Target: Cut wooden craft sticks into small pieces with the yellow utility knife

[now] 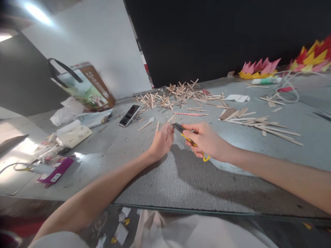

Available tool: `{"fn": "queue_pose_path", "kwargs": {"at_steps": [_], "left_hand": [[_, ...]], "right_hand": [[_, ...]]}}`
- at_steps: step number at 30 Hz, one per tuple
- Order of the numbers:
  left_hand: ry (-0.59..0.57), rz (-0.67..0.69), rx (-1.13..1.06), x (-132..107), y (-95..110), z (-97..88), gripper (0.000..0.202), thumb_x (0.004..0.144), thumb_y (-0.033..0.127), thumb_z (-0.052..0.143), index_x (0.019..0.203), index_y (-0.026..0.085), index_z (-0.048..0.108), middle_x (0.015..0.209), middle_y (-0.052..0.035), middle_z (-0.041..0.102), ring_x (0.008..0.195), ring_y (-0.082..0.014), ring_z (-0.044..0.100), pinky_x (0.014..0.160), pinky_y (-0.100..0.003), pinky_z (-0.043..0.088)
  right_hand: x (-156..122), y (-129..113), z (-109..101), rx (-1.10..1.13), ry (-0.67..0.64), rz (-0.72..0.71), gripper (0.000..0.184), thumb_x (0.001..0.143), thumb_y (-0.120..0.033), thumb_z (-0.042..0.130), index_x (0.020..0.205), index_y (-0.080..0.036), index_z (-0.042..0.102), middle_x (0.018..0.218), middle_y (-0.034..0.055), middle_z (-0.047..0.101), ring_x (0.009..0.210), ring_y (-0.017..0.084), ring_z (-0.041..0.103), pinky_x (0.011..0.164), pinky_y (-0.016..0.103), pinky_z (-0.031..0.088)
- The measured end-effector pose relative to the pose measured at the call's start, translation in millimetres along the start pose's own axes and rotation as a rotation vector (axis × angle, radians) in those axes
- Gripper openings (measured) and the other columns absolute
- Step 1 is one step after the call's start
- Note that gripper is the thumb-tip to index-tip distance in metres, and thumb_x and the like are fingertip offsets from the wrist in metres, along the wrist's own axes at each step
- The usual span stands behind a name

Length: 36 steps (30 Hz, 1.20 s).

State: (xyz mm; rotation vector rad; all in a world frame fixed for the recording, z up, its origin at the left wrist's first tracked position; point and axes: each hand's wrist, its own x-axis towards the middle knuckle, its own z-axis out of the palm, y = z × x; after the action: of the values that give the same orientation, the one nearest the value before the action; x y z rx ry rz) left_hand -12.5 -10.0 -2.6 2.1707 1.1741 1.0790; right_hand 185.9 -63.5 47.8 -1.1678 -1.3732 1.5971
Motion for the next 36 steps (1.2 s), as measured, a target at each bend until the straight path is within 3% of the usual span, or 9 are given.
{"fn": "queue_pose_path", "kwargs": {"at_steps": [5,11,17,22,28,36], "left_hand": [[0.040,0.036,0.024,0,-5,3.4,0.022,0.109,0.027,0.038,0.088,0.023,0.043,0.064,0.0038,0.050,0.052,-0.0116,0.045,0.059,-0.028,0.033],[0.060,0.001,-0.106,-1,5,2.5,0.035,0.113,0.041,0.033,0.084,0.024,0.041,0.060,0.0049,0.049,0.050,-0.0103,0.046,0.056,-0.025,0.033],[0.092,-0.081,-0.276,-1,13,-1.1,0.040,0.114,0.048,0.024,0.091,0.024,0.045,0.061,0.0059,0.046,0.048,-0.0099,0.043,0.052,-0.023,0.035],[0.102,-0.033,-0.203,-1,12,-2.6,0.039,0.114,0.050,0.025,0.092,0.024,0.045,0.061,0.0054,0.049,0.049,-0.0101,0.045,0.053,-0.024,0.035],[0.100,0.024,-0.166,-2,11,-2.3,0.038,0.113,0.052,0.028,0.095,0.024,0.045,0.064,0.0051,0.051,0.051,-0.0106,0.047,0.056,-0.025,0.037],[0.078,0.007,-0.155,-3,12,-3.8,0.032,0.113,0.049,0.028,0.099,0.025,0.044,0.066,0.0048,0.054,0.054,-0.0116,0.050,0.059,-0.026,0.040]], "right_hand": [[0,2,2,0.118,-0.025,-0.001,0.020,0.102,-0.037,0.064,0.115,-0.023,0.068,0.070,-0.0043,0.049,0.041,0.004,0.028,0.036,0.017,0.031],[-5,-6,5,0.132,-0.028,-0.006,0.014,0.101,-0.034,0.064,0.108,-0.022,0.066,0.067,-0.0049,0.048,0.041,0.005,0.026,0.034,0.017,0.027],[-14,-11,6,-0.153,0.088,-0.242,0.034,0.105,-0.042,0.057,0.129,-0.021,0.069,0.067,-0.0047,0.050,0.039,0.008,0.039,0.034,0.022,0.035],[-13,-6,6,-0.359,0.138,-0.294,0.056,0.107,-0.045,0.054,0.157,-0.022,0.056,0.064,-0.0065,0.047,0.040,0.009,0.039,0.036,0.023,0.033],[-10,-3,8,-0.502,0.183,-0.331,0.058,0.108,-0.046,0.051,0.157,-0.015,0.057,0.057,-0.0069,0.045,0.041,0.010,0.040,0.040,0.024,0.029],[-11,-2,8,-0.506,0.230,-0.355,0.058,0.105,-0.047,0.054,0.155,-0.017,0.061,0.059,-0.0056,0.048,0.044,0.011,0.039,0.043,0.025,0.031]]}}
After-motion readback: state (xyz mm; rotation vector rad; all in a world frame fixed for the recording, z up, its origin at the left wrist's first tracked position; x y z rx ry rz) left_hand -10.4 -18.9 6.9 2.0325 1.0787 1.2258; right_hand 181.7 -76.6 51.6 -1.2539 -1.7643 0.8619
